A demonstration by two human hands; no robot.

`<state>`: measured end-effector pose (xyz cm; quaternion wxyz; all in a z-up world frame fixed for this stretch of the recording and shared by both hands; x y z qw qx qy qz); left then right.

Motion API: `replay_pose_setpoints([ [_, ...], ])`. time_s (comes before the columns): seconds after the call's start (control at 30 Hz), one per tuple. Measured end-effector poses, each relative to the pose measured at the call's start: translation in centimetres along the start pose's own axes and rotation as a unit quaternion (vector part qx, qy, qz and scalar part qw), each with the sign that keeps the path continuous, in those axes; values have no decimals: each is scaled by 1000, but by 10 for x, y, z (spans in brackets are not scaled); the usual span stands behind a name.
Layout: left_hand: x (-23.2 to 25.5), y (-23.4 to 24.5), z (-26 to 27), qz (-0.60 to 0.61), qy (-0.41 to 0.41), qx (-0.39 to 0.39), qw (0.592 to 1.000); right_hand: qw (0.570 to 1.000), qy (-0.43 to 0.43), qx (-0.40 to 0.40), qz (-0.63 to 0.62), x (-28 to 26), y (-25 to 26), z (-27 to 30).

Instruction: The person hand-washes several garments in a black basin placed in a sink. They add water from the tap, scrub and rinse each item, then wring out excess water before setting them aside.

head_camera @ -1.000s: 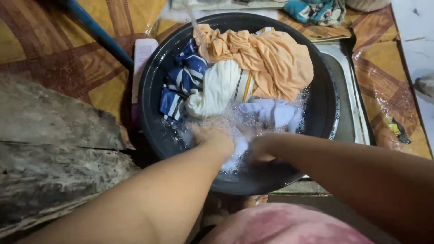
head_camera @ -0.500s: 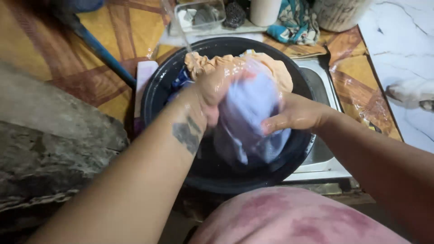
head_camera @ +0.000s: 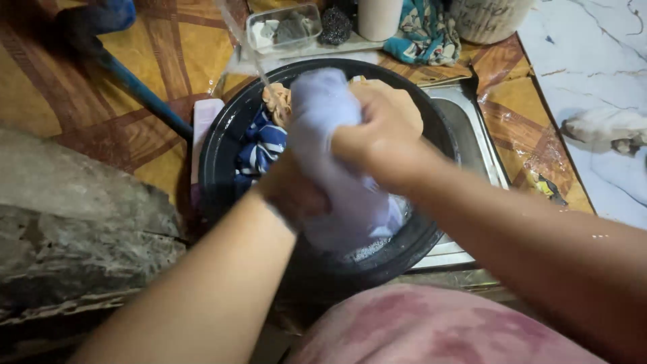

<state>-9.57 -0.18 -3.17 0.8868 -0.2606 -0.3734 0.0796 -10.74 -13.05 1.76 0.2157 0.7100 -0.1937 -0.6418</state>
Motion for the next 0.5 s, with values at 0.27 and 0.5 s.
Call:
replay_pose_setpoints([
  [0.27, -25, 42, -39, -95, -53, 123, 987, 998, -8, -49, 43, 98, -26, 3],
  [0.5, -11, 60, -44, -773, -73, -67, 626, 931, -43, -28, 360, 133, 5, 13],
])
Point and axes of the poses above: each hand's wrist, its own z-axis away from the middle knuckle, its own y-axis out of the back of the hand, x = y × z, the point moved 2 cm from there along -z, towards the middle knuckle
